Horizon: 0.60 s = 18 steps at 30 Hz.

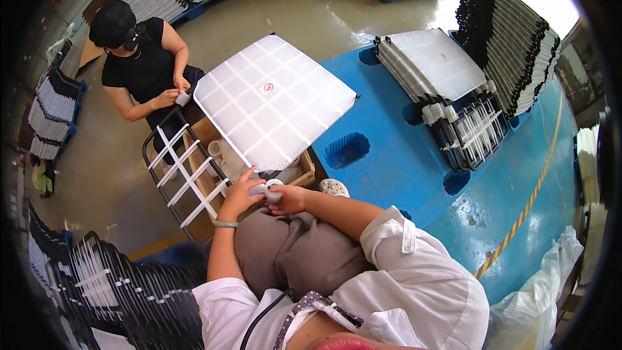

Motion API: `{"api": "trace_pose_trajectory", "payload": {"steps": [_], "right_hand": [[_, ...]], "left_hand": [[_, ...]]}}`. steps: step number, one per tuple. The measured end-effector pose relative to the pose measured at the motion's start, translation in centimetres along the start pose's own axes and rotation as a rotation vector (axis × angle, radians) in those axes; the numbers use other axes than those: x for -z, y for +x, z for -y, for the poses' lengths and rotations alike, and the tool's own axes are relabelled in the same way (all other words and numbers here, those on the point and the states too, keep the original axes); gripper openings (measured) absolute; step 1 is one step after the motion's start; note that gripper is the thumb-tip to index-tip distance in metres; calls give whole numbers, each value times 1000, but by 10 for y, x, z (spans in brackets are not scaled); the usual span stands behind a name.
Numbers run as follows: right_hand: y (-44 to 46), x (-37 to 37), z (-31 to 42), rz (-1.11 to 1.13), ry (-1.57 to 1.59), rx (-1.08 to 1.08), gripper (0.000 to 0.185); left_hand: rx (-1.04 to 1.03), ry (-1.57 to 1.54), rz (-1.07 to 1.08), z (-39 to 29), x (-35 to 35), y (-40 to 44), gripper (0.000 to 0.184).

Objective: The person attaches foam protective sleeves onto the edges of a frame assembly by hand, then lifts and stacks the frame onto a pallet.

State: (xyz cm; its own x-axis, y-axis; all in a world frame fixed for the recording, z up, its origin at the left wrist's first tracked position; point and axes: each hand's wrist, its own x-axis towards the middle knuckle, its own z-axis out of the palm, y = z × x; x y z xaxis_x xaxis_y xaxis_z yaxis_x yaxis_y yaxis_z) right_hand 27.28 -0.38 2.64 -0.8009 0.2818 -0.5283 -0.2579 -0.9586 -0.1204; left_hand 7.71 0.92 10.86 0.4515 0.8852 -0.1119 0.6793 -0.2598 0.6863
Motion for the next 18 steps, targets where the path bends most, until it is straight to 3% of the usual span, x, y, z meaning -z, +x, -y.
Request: {"api": "trace_pose_trajectory", "payload": {"steps": [10, 13, 18], "right_hand": [[2, 5, 0, 7, -56, 14, 41], [1, 6, 2, 38, -54, 5, 51], [-9, -1, 5, 72, -120, -51, 57]], "left_hand": [[-111, 66, -38, 5, -3, 1, 51], [39, 42, 29, -7, 3, 0, 53], [7, -8, -20, -12, 4, 2, 43]]}}
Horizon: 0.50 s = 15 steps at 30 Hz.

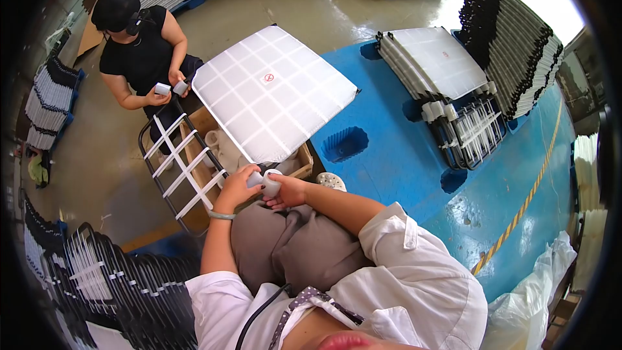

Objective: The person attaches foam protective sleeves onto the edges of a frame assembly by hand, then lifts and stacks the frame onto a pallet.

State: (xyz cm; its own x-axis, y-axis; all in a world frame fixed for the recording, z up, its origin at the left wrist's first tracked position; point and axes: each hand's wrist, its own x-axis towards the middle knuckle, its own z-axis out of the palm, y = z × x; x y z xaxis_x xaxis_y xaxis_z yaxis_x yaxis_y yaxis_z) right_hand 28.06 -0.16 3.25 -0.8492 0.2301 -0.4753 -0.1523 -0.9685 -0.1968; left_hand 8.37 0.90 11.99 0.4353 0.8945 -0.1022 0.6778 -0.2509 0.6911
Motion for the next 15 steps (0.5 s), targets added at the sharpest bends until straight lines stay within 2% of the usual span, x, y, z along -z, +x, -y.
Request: {"api": "trace_pose_trajectory", "payload": {"steps": [9, 12, 15], "right_hand": [[8, -3, -5, -101, -55, -58, 64], [8, -5, -4, -122, -48, -38, 67], [7, -4, -5, -173, -38, -35, 69]], "left_hand": [[-43, -151, -3, 3, -2, -3, 21], [-209, -6, -44, 10, -2, -3, 14], [-136, -73, -31, 14, -4, -3, 10]]}}
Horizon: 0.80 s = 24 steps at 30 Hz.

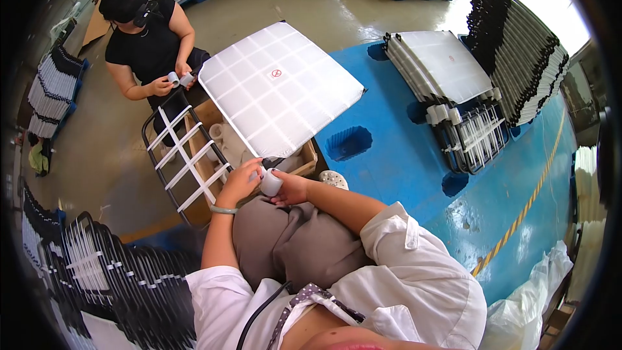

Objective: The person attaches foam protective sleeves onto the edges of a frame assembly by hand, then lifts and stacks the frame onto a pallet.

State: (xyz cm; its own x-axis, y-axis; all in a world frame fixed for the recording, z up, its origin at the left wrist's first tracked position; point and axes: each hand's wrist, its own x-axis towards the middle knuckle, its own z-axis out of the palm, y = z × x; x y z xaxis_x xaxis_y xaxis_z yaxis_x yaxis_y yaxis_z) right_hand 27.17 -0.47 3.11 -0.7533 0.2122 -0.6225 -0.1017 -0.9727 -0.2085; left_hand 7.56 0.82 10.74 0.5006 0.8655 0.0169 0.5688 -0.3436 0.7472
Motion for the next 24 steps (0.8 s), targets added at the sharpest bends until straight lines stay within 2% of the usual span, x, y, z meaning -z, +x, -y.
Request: {"api": "trace_pose_trajectory", "payload": {"steps": [4, 6, 9, 10, 12, 15, 18, 24], "right_hand": [[7, 6, -2, -97, -22, 13, 70], [6, 5, 0, -130, -3, -5, 67], [7, 5, 1, -57, -10, 11, 64], [5, 5, 2, -45, -2, 1, 64], [2, 3, 3, -27, -12, 6, 62], [-1, -2, 1, -14, -61, 48, 61], [-1, -4, 0, 20, -56, 72, 61], [-9, -12, 0, -1, -42, 98, 54]], "left_hand": [[164, -66, -64, 4, -2, -2, 18], [132, -23, -118, -3, 0, -4, 21], [135, 43, -65, 6, 0, -3, 22], [232, -93, -30, 2, 3, -2, 25], [249, 10, 9, -16, 11, -2, 27], [0, 190, -88, -11, 7, -5, 28], [8, 157, -9, -4, 8, -6, 23], [11, 81, -12, 3, 6, -6, 12]]}}
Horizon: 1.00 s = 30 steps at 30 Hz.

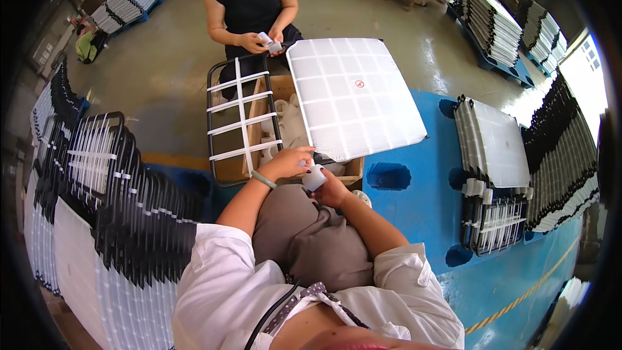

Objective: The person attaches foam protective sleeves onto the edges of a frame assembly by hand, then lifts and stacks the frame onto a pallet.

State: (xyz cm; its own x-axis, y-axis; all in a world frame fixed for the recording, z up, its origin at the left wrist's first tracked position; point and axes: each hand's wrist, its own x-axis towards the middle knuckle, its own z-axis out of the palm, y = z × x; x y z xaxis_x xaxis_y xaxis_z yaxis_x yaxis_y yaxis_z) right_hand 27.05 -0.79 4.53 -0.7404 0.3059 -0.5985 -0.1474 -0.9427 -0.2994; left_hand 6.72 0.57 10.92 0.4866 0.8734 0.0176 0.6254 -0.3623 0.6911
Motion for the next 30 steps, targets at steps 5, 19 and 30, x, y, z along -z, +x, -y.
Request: {"api": "trace_pose_trajectory", "payload": {"steps": [5, 19, 30], "right_hand": [[17, 19, -1, -78, 48, -73, 53], [9, 6, 2, -62, -72, -3, 52], [22, 2, -1, -72, 140, -5, 38]], "left_hand": [[101, -39, 4, 1, -3, 3, 15], [182, -256, -226, 30, -23, 8, 9], [430, -353, -350, 47, -31, 16, 5]]}}
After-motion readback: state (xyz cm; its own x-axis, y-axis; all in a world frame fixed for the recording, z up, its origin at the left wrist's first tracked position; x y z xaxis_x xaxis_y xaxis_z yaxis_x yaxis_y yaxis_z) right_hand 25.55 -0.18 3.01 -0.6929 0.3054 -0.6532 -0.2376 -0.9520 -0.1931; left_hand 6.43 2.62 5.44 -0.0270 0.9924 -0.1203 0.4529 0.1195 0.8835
